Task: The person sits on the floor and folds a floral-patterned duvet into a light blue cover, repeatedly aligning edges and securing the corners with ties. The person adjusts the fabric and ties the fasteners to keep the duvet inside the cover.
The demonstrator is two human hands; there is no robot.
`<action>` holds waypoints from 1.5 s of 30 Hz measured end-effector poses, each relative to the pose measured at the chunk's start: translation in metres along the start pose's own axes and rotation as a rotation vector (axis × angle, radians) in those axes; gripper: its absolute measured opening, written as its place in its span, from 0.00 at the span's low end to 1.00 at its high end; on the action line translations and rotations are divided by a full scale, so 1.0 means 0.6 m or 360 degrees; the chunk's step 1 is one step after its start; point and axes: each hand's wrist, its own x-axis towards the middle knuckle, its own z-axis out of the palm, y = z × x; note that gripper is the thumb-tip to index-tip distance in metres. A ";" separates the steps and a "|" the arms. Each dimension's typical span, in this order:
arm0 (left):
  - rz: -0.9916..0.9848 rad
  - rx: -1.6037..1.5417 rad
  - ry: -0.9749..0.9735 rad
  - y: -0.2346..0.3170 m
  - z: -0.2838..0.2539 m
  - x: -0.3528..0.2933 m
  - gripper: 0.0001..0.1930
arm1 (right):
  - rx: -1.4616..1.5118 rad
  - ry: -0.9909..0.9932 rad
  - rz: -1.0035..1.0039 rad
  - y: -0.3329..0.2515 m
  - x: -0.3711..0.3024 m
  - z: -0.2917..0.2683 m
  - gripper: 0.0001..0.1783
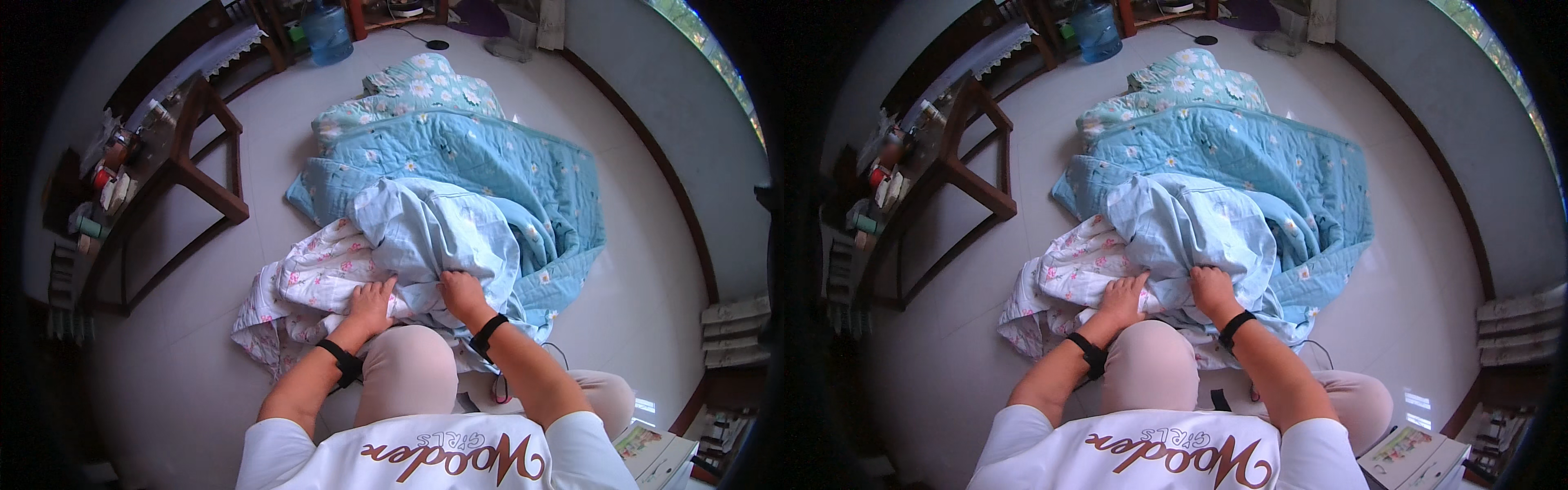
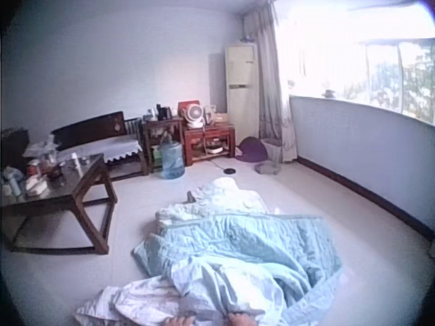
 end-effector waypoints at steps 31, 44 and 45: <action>0.0167 -0.0251 0.0346 -0.067 -0.126 0.049 0.44 | 0.0261 0.0182 0.0005 0.128 0.056 -0.156 0.26; 0.0043 -0.0401 0.0154 -0.006 -0.183 0.109 0.13 | 0.0035 -0.0081 -0.0328 0.074 0.040 -0.140 0.18; 0.0040 -0.0408 0.0227 -0.006 -0.220 0.103 0.13 | 0.0026 -0.0015 -0.0322 0.094 0.042 -0.172 0.16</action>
